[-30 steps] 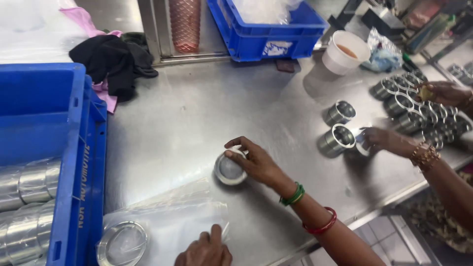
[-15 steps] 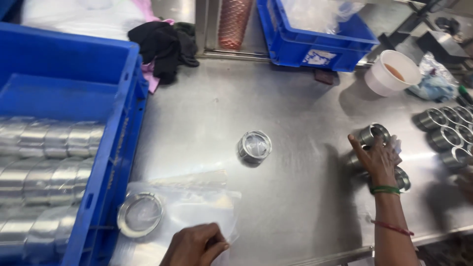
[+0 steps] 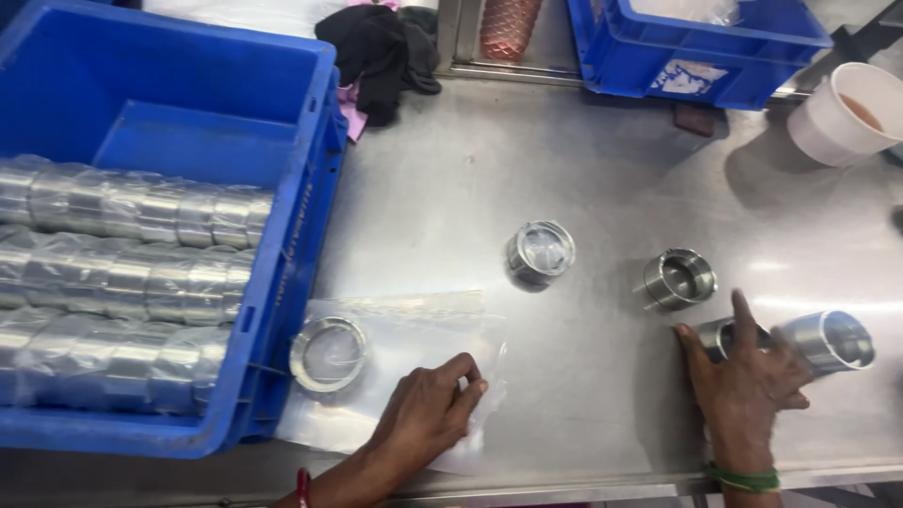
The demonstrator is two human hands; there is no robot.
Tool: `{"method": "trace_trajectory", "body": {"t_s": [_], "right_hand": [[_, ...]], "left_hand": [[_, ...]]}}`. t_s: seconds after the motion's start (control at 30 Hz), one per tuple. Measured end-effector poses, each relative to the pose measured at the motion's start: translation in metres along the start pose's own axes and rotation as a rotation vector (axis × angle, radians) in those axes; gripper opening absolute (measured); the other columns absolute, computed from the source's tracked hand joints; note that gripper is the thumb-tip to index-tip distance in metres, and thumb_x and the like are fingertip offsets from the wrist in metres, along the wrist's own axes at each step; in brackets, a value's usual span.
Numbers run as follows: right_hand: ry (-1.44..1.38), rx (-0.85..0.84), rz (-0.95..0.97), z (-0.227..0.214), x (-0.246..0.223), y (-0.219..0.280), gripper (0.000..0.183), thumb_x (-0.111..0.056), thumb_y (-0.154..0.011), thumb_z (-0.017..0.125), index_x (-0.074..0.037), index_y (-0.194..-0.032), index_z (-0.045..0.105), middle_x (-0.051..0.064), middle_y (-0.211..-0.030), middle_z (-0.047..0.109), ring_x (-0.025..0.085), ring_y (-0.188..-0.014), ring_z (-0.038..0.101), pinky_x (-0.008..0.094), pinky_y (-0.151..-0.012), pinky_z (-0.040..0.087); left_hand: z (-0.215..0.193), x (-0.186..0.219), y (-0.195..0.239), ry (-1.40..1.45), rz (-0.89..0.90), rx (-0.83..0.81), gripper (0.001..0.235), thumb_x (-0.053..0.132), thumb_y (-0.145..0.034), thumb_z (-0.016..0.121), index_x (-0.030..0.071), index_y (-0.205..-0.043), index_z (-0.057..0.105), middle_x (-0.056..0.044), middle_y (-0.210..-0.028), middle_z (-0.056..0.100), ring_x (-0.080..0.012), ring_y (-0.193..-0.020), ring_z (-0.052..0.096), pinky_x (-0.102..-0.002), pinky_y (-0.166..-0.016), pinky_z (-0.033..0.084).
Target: The person wraps individual metal rings in plastic film and places them into a blue storage bin.
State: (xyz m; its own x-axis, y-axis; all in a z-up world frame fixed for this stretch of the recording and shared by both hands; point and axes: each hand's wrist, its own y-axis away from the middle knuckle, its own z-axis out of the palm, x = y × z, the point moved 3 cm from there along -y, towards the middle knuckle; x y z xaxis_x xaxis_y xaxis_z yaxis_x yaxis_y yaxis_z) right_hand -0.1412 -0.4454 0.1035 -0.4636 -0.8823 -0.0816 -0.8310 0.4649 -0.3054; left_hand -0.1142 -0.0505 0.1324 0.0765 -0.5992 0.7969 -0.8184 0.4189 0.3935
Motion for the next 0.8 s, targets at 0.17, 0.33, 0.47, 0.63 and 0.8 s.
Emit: {"method": "trace_trajectory", "body": {"t_s": [0.17, 0.33, 0.47, 0.63, 0.8], "right_hand": [[-0.207, -0.316, 0.197, -0.036, -0.037, 0.024, 0.089, -0.058, -0.075, 0.078, -0.022, -0.153, 0.056, 0.025, -0.121, 0.068, 0.037, -0.112, 0.066, 0.05, -0.101, 0.051], [-1.074, -0.744, 0.309, -0.032, -0.117, 0.069, 0.101, -0.044, -0.053, 0.084, -0.016, -0.145, 0.052, 0.024, -0.115, 0.07, 0.036, -0.1, 0.071, 0.049, -0.085, 0.057], [-1.249, -1.097, 0.139, -0.031, -0.192, 0.084, 0.1, -0.042, -0.05, 0.086, -0.016, -0.139, 0.048, 0.02, -0.108, 0.077, 0.029, -0.095, 0.075, 0.041, -0.083, 0.059], [-0.731, -0.976, 0.098, -0.011, -0.199, 0.079, 0.065, -0.047, -0.086, 0.066, -0.015, -0.138, 0.043, 0.022, -0.088, 0.075, 0.024, -0.076, 0.066, 0.037, -0.069, 0.052], [-1.042, -0.89, 0.072, -0.045, -0.198, 0.084, 0.058, -0.035, -0.084, 0.068, -0.013, -0.134, 0.048, 0.009, -0.077, 0.077, 0.016, -0.066, 0.063, 0.029, -0.064, 0.052]], "left_hand": [[-0.004, -0.004, 0.002, 0.091, -0.02, -0.008, 0.024, 0.029, -0.098, 0.059, 0.008, -0.094, 0.07, -0.004, -0.062, 0.072, -0.0222, -0.052, 0.072, -0.037, -0.059, 0.056], [-0.001, -0.01, -0.001, 0.054, 0.062, 0.009, 0.026, 0.028, -0.098, 0.06, 0.007, -0.093, 0.073, -0.008, -0.063, 0.073, -0.0216, -0.057, 0.074, -0.036, -0.062, 0.057], [-0.017, -0.01, 0.009, 0.087, 0.218, 0.075, 0.022, 0.023, -0.1, 0.056, 0.005, -0.093, 0.067, -0.012, -0.065, 0.072, -0.0281, -0.065, 0.073, -0.042, -0.062, 0.055], [-0.041, 0.001, 0.022, -0.011, 0.413, 0.225, 0.018, 0.02, -0.1, 0.058, 0.004, -0.091, 0.056, -0.016, -0.065, 0.065, -0.0348, -0.06, 0.067, -0.047, -0.053, 0.05], [-0.033, 0.037, 0.02, -0.029, 0.654, 0.309, 0.018, 0.016, -0.098, 0.059, 0.006, -0.084, 0.054, -0.013, -0.061, 0.062, -0.0304, -0.054, 0.066, -0.043, -0.051, 0.051]]}}
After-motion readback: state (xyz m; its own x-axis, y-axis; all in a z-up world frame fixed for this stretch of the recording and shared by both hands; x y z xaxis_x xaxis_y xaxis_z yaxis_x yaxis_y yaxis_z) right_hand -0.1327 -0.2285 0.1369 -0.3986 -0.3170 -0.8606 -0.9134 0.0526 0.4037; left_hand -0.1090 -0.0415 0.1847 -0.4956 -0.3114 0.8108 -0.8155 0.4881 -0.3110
